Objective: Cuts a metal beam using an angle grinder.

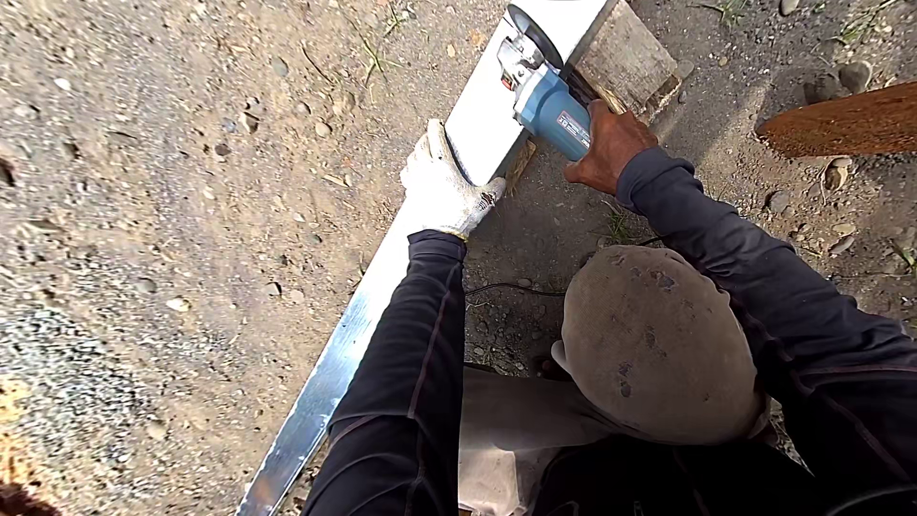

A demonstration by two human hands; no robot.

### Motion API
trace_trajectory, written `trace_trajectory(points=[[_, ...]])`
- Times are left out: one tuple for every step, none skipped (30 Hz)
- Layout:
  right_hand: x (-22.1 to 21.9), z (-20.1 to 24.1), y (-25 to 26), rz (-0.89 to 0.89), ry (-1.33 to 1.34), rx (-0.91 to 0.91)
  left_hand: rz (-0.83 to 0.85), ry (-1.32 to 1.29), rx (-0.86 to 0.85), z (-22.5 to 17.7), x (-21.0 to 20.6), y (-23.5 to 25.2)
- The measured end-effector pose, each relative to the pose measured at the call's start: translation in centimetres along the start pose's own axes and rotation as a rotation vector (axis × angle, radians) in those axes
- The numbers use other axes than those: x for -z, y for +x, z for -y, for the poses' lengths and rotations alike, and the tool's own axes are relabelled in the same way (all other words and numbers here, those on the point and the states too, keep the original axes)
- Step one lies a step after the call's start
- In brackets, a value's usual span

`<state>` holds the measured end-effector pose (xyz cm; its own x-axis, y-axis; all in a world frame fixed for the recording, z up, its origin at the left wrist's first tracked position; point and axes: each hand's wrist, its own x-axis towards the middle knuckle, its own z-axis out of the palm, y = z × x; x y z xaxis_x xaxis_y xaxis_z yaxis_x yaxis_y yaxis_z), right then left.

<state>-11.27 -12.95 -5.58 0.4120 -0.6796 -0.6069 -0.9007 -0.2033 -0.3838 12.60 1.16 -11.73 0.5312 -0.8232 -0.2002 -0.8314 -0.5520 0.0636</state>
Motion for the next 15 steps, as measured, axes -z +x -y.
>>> trace_trajectory(points=[[-0.01, -0.01, 0.01, -0.001, 0.001, -0.001, 0.000, 0.000, 0.002, 0.03, -0.03, 0.02], [-0.02, -0.03, 0.01, -0.003, 0.002, -0.003, -0.007, -0.002, -0.001, 0.12, -0.16, 0.09], [-0.04, -0.05, -0.01, -0.005, 0.003, -0.004, -0.014, 0.001, -0.005, 0.24, -0.32, 0.13], [-0.11, -0.09, -0.03, -0.005, 0.004, -0.002, -0.014, 0.010, -0.011, 0.33, -0.39, 0.13], [-0.15, -0.12, -0.05, -0.004, 0.008, -0.002, -0.011, 0.013, -0.013, 0.30, -0.30, 0.10], [-0.12, -0.14, -0.01, -0.006, 0.009, -0.002, -0.001, 0.013, -0.009, 0.16, -0.12, 0.13], [-0.10, -0.19, 0.01, -0.007, 0.011, -0.002, 0.014, 0.009, 0.004, -0.01, 0.05, 0.10], [-0.11, -0.22, 0.00, -0.008, 0.012, 0.000, 0.021, 0.003, 0.014, -0.14, 0.19, 0.05], [-0.12, -0.24, 0.00, -0.007, 0.014, 0.000, 0.017, 0.001, 0.016, -0.10, 0.12, 0.07], [-0.19, -0.28, -0.01, -0.007, 0.016, -0.001, 0.011, 0.002, 0.013, -0.03, 0.00, 0.08], [-0.25, -0.34, 0.01, -0.011, 0.016, -0.002, 0.004, 0.004, 0.009, 0.03, -0.07, 0.11], [-0.32, -0.41, 0.03, -0.012, 0.016, -0.002, 0.002, 0.008, 0.006, 0.08, -0.11, 0.13], [-0.38, -0.45, 0.05, -0.014, 0.011, -0.002, 0.008, 0.009, 0.005, 0.11, -0.09, 0.12], [-0.43, -0.49, 0.07, -0.017, 0.007, -0.001, 0.009, 0.009, 0.000, 0.13, -0.07, 0.10], [-0.49, -0.53, 0.07, -0.020, 0.007, -0.002, 0.003, 0.008, -0.004, 0.21, -0.20, 0.13]])
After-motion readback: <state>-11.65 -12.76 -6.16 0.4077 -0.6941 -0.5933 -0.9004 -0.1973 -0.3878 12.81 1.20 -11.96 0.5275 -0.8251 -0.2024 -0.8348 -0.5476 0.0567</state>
